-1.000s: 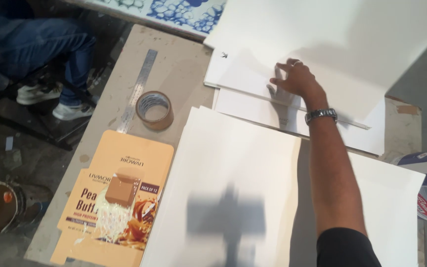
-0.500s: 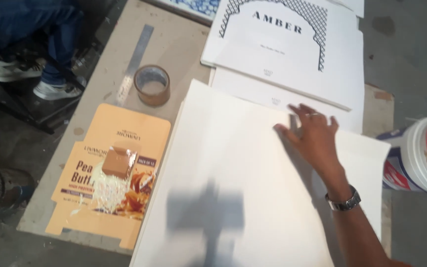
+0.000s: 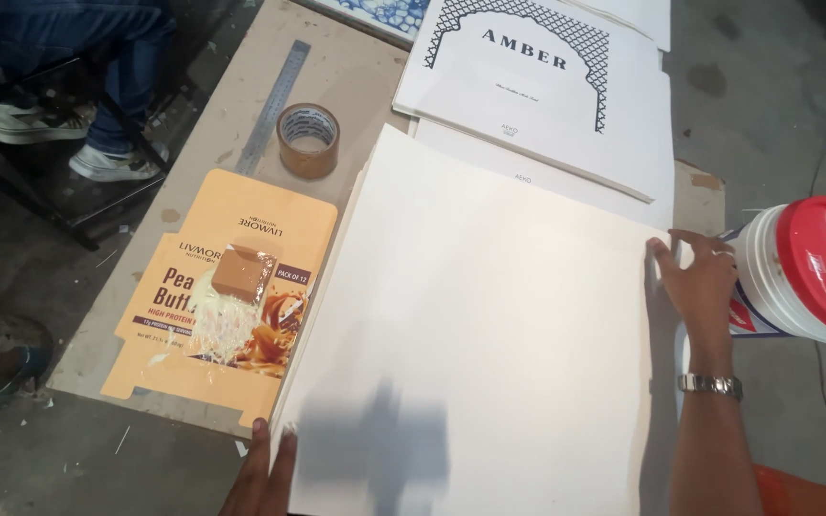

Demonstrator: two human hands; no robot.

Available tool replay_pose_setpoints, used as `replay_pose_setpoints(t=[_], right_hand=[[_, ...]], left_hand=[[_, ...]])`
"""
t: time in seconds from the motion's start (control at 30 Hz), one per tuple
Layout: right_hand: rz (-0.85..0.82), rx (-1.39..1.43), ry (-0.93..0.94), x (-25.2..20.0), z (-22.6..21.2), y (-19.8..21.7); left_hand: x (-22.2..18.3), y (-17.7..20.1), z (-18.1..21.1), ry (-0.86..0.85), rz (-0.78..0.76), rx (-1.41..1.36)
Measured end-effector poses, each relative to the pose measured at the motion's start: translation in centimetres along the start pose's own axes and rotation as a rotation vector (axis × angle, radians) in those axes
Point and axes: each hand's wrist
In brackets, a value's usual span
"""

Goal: Checking and sorting printed and unprinted paper sheets at a manufacturing workspace.

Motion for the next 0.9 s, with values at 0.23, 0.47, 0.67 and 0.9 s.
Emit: replay_pose_setpoints(t=[0.23, 0.47, 0.67, 0.9], right_hand=[[0.034, -0.131, 0.052, 3.3, 3.9, -3.8], [0.18, -0.261, 0.045, 1.2, -0.7, -4.5], [0.198, 0.026, 0.493, -10.9, -17.5, -0.4], [0.138, -0.027, 0.679, -16.6, -22.3, -0.2]], left_hand=[[4.7, 4.9, 4.5, -0.045, -0.167, 0.062], [6.3, 6.7, 6.1, 0.207, -0.355, 0.012], [6.8, 7.0, 6.4, 0.27, -0.512, 0.096], [6.9, 9.1, 7.7, 0.168, -0.299, -0.065]])
Point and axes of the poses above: each hand's wrist, its own x-axis towards the middle knuckle, its own y-axis out of the back of the hand, z = x × y, and after that the axes turned 12 degrees about -x, right-handed
